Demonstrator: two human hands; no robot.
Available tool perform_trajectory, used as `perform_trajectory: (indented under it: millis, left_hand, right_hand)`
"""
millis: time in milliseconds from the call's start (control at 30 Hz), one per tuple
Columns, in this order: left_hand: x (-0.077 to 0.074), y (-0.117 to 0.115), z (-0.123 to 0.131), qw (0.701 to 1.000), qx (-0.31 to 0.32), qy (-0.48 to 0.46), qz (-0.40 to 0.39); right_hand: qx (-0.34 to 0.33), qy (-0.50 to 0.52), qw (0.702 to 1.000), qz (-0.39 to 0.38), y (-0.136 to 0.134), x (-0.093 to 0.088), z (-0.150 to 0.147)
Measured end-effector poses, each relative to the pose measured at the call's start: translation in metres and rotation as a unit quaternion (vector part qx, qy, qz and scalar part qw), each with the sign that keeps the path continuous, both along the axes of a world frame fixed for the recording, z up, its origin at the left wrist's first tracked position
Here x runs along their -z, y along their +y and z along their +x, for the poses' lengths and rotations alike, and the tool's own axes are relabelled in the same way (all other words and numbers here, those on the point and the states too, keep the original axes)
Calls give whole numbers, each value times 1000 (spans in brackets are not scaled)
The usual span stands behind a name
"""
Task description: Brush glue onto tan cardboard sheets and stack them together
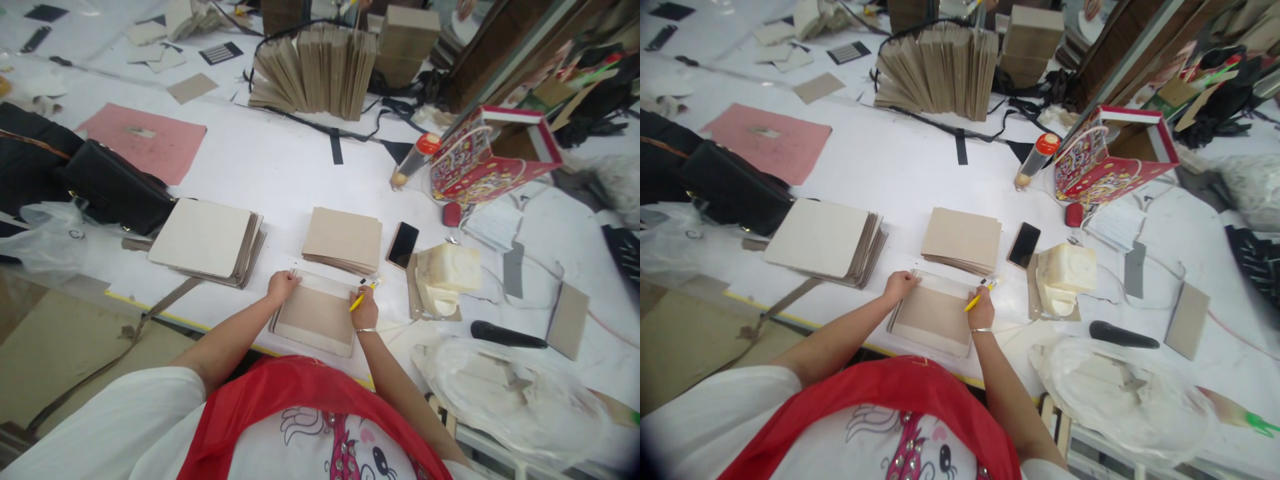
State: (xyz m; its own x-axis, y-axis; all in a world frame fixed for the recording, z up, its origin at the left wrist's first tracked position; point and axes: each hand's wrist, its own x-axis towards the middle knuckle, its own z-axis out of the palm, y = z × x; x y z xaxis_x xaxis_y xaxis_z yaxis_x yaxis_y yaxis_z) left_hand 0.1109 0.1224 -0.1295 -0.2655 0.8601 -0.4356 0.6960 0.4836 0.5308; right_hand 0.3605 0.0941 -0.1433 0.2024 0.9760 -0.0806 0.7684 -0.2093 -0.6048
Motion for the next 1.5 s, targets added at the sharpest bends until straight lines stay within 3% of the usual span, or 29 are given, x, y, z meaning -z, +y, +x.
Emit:
perform_trajectory:
  millis: [367, 600, 667, 767, 833, 933, 1000, 1067, 1200, 1333, 1500]
  left_hand:
    - [5, 3, -2, 1000, -2, -2, -25]
    - [-1, 3, 2, 999, 29, 34, -16]
    - [-8, -2, 2, 996, 50, 73, 15]
    - [-28, -18, -12, 981, 98, 106, 127]
    - [-47, -30, -35, 960, 121, 120, 223]
    - [-76, -44, -84, 918, 107, 202, 324]
    - [-89, -49, -118, 900, 97, 276, 322]
    - [-96, -51, -147, 899, 121, 327, 266]
    - [-100, -58, -174, 895, 208, 360, 160]
    - [-103, -79, -164, 872, 282, 343, 207]
    - [-98, -109, -110, 822, 338, 251, 382]
  right_hand:
    - [-6, -2, 1000, -12, 2, 2, 2]
    - [8, -14, 1000, -9, 3, 3, 3]
    - [26, -29, 999, -2, 1, -2, 9]
    - [54, -46, 997, 12, -8, -14, 26]
    - [52, -47, 997, 43, -17, -24, 37]
    - [25, -31, 993, 107, -29, -38, 41]
    - [0, -10, 990, 139, -34, -46, 33]
    - [-28, 15, 988, 153, -36, -55, 15]
    - [-118, 89, 977, 155, -39, -74, -30]
    - [-200, 158, 961, 110, -43, -91, -75]
    - [-231, 192, 953, 34, -46, -107, -127]
